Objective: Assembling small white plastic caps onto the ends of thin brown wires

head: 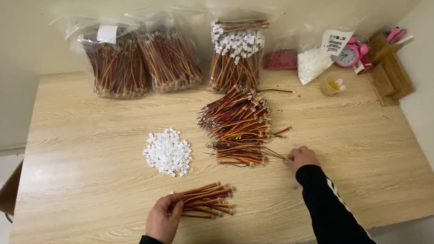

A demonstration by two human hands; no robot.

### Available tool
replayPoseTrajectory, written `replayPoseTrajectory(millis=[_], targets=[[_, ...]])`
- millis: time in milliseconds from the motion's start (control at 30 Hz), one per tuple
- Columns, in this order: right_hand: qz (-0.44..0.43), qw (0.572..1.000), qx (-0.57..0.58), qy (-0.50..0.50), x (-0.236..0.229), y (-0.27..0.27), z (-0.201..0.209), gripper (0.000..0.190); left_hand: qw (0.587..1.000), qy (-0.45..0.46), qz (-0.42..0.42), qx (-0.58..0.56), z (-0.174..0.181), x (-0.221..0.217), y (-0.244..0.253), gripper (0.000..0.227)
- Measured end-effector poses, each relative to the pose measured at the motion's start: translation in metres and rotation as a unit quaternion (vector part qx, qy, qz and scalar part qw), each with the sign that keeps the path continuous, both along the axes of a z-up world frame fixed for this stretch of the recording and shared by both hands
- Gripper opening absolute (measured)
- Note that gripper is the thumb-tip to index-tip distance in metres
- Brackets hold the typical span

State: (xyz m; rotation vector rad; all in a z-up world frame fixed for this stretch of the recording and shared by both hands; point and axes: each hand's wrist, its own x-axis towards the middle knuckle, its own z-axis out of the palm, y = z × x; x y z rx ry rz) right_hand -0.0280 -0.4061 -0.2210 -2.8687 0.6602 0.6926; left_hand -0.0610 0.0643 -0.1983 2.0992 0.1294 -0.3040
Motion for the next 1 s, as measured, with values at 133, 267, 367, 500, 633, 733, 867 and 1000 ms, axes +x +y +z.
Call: replayPoseTrajectory(millis=[133,267,367,500,633,733,867,1000], targets=[[0.046,0.994,-0.010,-0.095,0.000,-0.039,-0.049,0.024,1.000,-0.006,-0.013,-0.001,0.001,0.002,0.003,0.023],[-0.125,0.946,0.235,-0.186,0.003,-0.044,0.012,0.014,0.997,0.003,0.033,-0.063,0.023,0.003,0.000,0.018],[-0.187,0.837,0.431,-0.281,0.007,-0.021,0.103,0.002,0.996,-0.003,0.035,-0.077,0.056,0.012,-0.007,0.018],[-0.140,0.918,0.188,-0.321,0.021,0.011,0.165,0.022,0.985,-0.143,0.008,-0.093,0.095,0.029,-0.016,0.018],[-0.107,0.916,0.231,-0.309,0.008,0.116,0.275,0.025,0.946,-0.321,-0.047,0.013,0.185,0.037,-0.031,0.021],[-0.042,0.908,0.287,-0.302,0.008,0.157,0.282,0.029,0.884,-0.453,-0.112,-0.008,0.240,0.046,-0.047,0.026],[0.160,0.803,0.351,-0.455,0.006,0.206,0.291,0.010,0.869,-0.460,-0.182,-0.001,0.271,0.063,-0.060,0.032],[0.220,0.724,0.412,-0.508,0.005,0.225,0.297,0.009,0.901,-0.316,-0.271,-0.119,0.265,0.077,-0.059,0.045]])
